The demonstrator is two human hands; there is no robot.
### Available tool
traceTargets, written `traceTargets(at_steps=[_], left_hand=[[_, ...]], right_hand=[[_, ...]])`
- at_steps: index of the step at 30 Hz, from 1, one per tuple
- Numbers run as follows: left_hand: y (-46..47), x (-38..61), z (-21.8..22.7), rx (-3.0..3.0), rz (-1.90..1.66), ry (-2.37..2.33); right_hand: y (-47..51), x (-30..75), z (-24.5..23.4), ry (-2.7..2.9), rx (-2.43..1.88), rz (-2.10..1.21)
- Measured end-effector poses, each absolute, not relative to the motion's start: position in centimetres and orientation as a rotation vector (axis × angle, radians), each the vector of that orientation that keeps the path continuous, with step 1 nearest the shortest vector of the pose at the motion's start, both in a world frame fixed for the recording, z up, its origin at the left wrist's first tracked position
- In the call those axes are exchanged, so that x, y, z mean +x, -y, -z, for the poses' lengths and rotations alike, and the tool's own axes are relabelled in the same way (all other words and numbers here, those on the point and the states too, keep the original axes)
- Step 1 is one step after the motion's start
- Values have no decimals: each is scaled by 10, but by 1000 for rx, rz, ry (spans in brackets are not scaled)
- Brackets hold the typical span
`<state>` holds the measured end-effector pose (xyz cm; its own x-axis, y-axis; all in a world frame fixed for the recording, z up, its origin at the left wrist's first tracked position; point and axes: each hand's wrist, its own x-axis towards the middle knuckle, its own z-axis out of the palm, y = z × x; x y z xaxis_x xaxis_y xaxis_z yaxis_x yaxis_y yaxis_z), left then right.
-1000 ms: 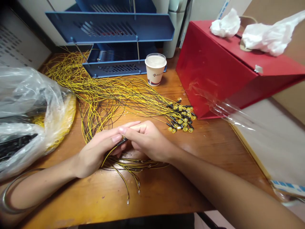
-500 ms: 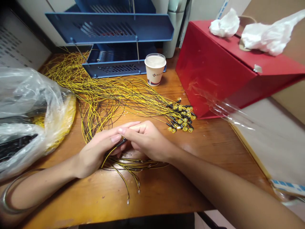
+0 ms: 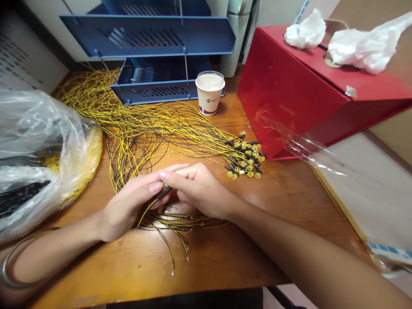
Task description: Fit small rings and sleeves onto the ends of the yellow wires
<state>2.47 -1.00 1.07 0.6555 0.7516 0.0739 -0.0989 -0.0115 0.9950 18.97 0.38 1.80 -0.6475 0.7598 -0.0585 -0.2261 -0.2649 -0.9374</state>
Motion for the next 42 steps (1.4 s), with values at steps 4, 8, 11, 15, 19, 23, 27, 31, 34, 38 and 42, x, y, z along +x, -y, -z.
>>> traceTargets(at_steps=[4, 8, 11, 15, 19, 23, 27, 31, 34, 38, 42], left_hand=[[10, 24, -11, 1426, -733, -615], [10, 23, -11, 1444, -732, -626], [10, 23, -11, 1477, -728, -644], [10, 21, -9, 1491, -708, -663], [11, 20, -7, 1472, -707, -689], [12, 22, -9, 1466, -710, -707], [12, 23, -11, 1476, -701, -671], [11, 23, -11, 1482, -722, -660], [11, 23, -10, 1470, -722, -637], [11, 21, -8, 1464, -714, -629], [10, 21, -8, 1498, -721, -619]], right_hand=[[-4, 191, -15, 1384, -689, -1933], [-5, 191, -17, 1375, -706, -1942], [-4, 191, -17, 1383, -757, -1916], [-3, 192, -18, 1408, -770, -1919], [-4, 191, -19, 1390, -714, -1968], [-4, 195, -12, 1456, -723, -1909], [-5, 199, -4, 1545, -815, -1859], [-5, 199, -5, 1561, -820, -1839], [-4, 198, -7, 1552, -798, -1824], [-4, 198, -9, 1540, -773, -1840], [-3, 199, -9, 1543, -788, -1851]])
